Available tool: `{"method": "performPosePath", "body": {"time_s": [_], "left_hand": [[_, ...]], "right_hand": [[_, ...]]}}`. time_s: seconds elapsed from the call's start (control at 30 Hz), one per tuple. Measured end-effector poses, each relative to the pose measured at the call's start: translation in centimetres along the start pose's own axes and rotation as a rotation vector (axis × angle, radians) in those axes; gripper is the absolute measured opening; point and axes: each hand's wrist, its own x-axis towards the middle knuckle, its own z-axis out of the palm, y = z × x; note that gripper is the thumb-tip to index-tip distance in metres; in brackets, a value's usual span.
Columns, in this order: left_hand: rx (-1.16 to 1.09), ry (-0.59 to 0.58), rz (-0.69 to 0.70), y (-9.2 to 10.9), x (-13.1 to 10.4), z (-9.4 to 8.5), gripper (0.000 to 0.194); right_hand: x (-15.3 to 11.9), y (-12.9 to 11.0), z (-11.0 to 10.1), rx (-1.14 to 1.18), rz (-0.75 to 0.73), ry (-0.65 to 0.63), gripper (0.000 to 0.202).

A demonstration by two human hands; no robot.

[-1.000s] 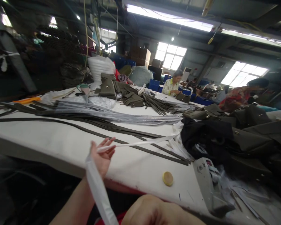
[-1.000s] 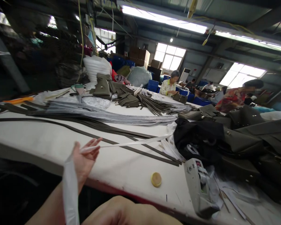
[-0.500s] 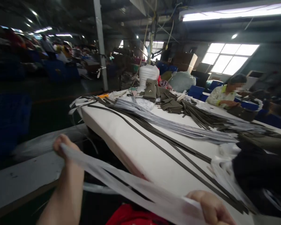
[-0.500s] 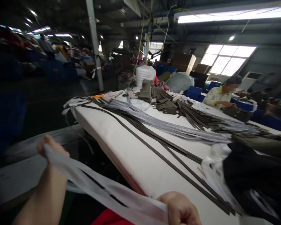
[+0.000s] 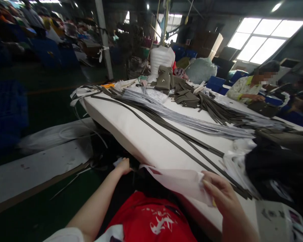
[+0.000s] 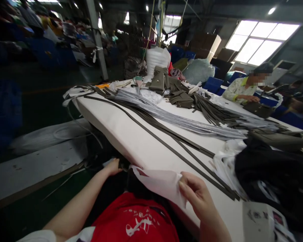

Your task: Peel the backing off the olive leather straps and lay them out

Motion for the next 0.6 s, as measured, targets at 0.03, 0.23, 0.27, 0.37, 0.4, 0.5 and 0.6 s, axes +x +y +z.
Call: {"method": "performPosePath", "body": {"time_s": [0.03,0.23,0.27,0.37,0.4,0.5,0.6], "left_hand": [[-0.001,-0.015,0.013,-0.2,-0.1,-0.7,0.022],[-0.132,0.125,0.256,4.2,-2.8,-6.5,0.017],[-0.198,0.139,0.354,5.9,-3.9,-7.0,0.02],[-0.515,-0.038,0.809,10.9,-7.7,-7.0,0.021],[-0.558,-0.125,0.89,12.3,-8.8,-6.5,0.029],[-0.545,-0.372,0.956,14.9,-10.4,-4.0,0.069],[-0.536,-0.504,0.952,15.9,-10.2,-1.5,0.055]], "right_hand": [[0.4,0.6,-0.3,-0.026,0.004,-0.045,0.044],[2.4,2.1,0.0,-0.128,0.008,-0.182,0.045],[2.7,2.0,0.4,-0.161,0.008,-0.217,0.045],[3.3,1.6,1.6,-0.266,0.012,-0.358,0.043],[3.4,1.5,1.9,-0.287,0.017,-0.402,0.041],[3.5,1.2,2.1,-0.289,0.043,-0.487,0.036],[3.3,1.4,1.4,-0.295,0.06,-0.503,0.035]]}}
